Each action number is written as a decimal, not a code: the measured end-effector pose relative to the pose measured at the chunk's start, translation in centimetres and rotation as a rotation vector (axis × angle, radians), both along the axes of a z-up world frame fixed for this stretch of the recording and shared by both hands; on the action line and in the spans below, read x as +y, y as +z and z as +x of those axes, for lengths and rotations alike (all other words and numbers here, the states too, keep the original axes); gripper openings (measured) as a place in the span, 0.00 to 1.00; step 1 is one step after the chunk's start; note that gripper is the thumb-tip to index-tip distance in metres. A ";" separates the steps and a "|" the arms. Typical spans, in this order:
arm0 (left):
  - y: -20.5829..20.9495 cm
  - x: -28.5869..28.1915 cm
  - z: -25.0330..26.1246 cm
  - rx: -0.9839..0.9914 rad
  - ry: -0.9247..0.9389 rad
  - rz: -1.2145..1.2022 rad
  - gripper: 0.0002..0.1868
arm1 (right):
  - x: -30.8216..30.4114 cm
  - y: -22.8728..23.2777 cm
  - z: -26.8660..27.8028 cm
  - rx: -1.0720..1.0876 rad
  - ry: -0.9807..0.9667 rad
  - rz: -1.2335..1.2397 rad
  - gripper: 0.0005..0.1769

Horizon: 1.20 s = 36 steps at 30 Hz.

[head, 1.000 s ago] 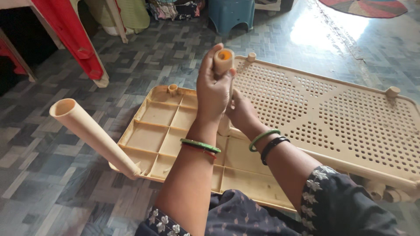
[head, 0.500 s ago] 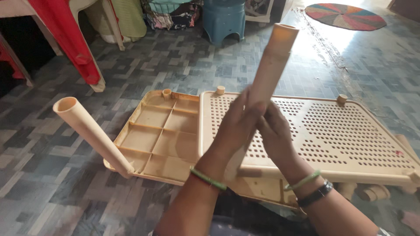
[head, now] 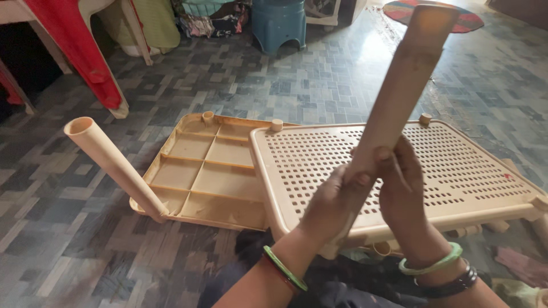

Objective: The person sits on the floor with a plastic table across their lap and removes its parts by hand. They pull the casters off the leg ends, detach the legs from the tabletop sockets, and separate the two tabletop panels, leaving the legs and casters on the floor.

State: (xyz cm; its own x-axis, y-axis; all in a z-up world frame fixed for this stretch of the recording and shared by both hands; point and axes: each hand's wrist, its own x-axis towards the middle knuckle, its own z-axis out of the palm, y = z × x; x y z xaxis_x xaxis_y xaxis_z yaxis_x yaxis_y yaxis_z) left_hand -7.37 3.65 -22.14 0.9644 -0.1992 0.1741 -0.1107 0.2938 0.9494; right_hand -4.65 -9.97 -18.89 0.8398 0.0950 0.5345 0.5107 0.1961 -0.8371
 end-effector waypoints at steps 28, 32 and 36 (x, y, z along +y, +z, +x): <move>-5.2 -1.8 -7.2 0.011 -0.290 0.127 0.47 | -4.8 -5.0 -9.1 0.111 -0.024 0.056 0.41; -6.7 -0.6 -6.6 -0.095 -0.227 0.964 0.54 | -3.9 -5.9 -9.3 0.190 -0.025 0.131 0.33; -9.3 -1.1 -5.6 0.046 -0.286 1.378 0.54 | -2.0 -8.7 -10.2 0.292 -0.205 -0.050 0.34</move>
